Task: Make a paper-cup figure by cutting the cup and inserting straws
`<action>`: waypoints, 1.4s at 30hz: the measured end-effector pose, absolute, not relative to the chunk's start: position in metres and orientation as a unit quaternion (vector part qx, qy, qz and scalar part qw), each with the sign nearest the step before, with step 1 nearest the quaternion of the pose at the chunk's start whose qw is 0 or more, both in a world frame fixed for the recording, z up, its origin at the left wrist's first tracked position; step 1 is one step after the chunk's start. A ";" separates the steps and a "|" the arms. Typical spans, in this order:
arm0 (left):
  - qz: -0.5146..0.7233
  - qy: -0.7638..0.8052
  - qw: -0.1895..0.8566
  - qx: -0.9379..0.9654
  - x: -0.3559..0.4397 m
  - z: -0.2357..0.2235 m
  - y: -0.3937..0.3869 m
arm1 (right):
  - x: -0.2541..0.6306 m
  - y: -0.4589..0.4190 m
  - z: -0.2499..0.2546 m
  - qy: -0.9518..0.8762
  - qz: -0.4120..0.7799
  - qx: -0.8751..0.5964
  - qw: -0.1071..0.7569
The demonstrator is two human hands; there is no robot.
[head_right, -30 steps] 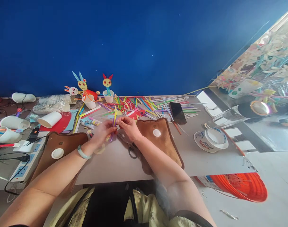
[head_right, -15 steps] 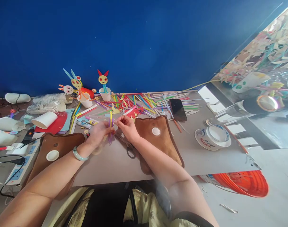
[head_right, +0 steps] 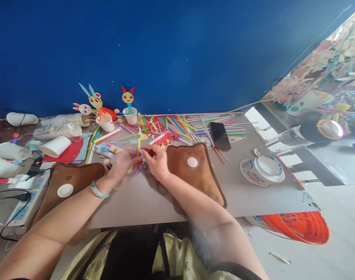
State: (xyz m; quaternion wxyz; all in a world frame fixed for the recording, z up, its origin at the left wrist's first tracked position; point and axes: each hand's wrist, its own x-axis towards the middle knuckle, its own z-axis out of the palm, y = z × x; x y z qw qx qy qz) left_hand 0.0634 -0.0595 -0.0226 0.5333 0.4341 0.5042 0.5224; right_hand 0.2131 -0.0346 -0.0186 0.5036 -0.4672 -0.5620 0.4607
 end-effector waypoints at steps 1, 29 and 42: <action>0.523 0.502 0.534 0.435 0.063 -0.024 -0.059 | 0.213 -0.034 -0.018 -0.552 0.477 -0.466 0.500; 0.483 0.422 0.694 0.327 0.065 -0.036 -0.058 | 0.220 -0.020 -0.019 -0.539 0.577 -0.417 0.450; 0.373 0.458 0.683 0.430 0.053 -0.035 -0.054 | 0.227 -0.013 -0.020 -0.557 0.528 -0.451 0.456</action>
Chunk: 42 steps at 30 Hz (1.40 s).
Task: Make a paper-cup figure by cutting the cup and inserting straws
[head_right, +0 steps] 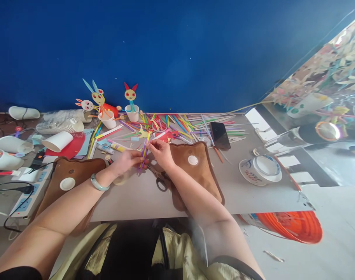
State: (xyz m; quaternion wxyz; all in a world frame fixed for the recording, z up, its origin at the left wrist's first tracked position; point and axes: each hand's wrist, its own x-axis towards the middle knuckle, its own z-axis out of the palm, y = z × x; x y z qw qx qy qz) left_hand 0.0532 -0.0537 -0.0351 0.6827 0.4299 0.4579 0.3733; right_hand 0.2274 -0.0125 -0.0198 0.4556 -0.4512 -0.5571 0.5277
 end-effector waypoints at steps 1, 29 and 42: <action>0.372 0.453 0.684 0.435 0.053 -0.035 -0.054 | 0.229 -0.012 -0.020 -0.557 0.537 -0.451 0.445; 0.346 0.414 0.660 0.523 0.057 -0.037 -0.057 | 0.235 -0.013 -0.016 -0.602 0.554 -0.388 0.424; 0.357 0.405 0.665 0.516 0.059 -0.042 -0.057 | 0.233 -0.015 -0.013 -0.612 0.502 -0.419 0.445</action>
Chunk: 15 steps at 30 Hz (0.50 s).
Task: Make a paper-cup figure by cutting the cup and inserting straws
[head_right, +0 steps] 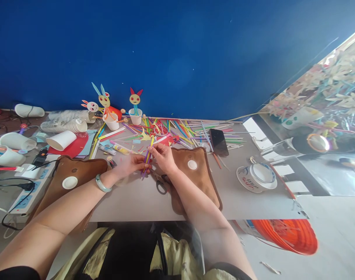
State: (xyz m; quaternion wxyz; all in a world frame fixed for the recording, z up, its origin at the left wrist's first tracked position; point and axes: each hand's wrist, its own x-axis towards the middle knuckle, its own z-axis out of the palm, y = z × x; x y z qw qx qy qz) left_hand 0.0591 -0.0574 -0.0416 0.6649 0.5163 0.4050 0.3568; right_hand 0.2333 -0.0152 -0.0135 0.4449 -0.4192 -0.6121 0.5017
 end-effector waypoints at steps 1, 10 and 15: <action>0.358 0.405 0.662 0.519 0.059 -0.042 -0.057 | 0.233 -0.015 -0.014 -0.610 0.497 -0.425 0.447; 0.358 0.401 0.650 0.538 0.059 -0.045 -0.057 | 0.231 -0.017 -0.016 -0.590 0.522 -0.424 0.447; 0.352 0.398 0.657 0.535 0.060 -0.047 -0.057 | 0.231 -0.021 -0.016 -0.623 0.476 -0.421 0.457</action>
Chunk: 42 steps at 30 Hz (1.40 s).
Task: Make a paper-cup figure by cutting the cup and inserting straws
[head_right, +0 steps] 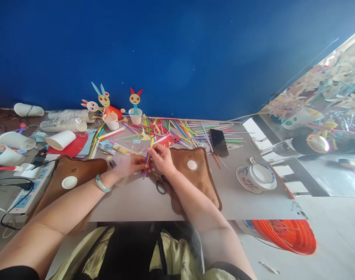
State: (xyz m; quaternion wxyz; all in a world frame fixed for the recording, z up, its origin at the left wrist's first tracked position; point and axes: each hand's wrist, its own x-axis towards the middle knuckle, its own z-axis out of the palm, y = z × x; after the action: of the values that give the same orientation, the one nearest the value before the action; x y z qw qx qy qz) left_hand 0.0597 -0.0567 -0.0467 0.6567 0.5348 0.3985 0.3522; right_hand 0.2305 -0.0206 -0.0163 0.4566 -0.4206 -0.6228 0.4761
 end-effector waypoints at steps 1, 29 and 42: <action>0.353 0.400 0.655 0.535 0.060 -0.046 -0.057 | 0.231 -0.021 -0.017 -0.625 0.471 -0.422 0.458; 0.420 0.418 0.594 0.544 0.064 -0.052 -0.050 | 0.228 -0.017 -0.011 -0.621 0.463 -0.424 0.469; 0.491 0.531 0.486 0.490 0.034 0.036 -0.062 | 0.250 -0.021 0.048 -0.540 0.505 -0.380 0.556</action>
State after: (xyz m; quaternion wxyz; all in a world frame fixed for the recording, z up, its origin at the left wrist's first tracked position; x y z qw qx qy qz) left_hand 0.0338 -0.0616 0.0363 0.4859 0.4900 0.5315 0.4913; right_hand 0.2501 -0.0211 0.0478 0.5557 -0.3796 -0.5401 0.5054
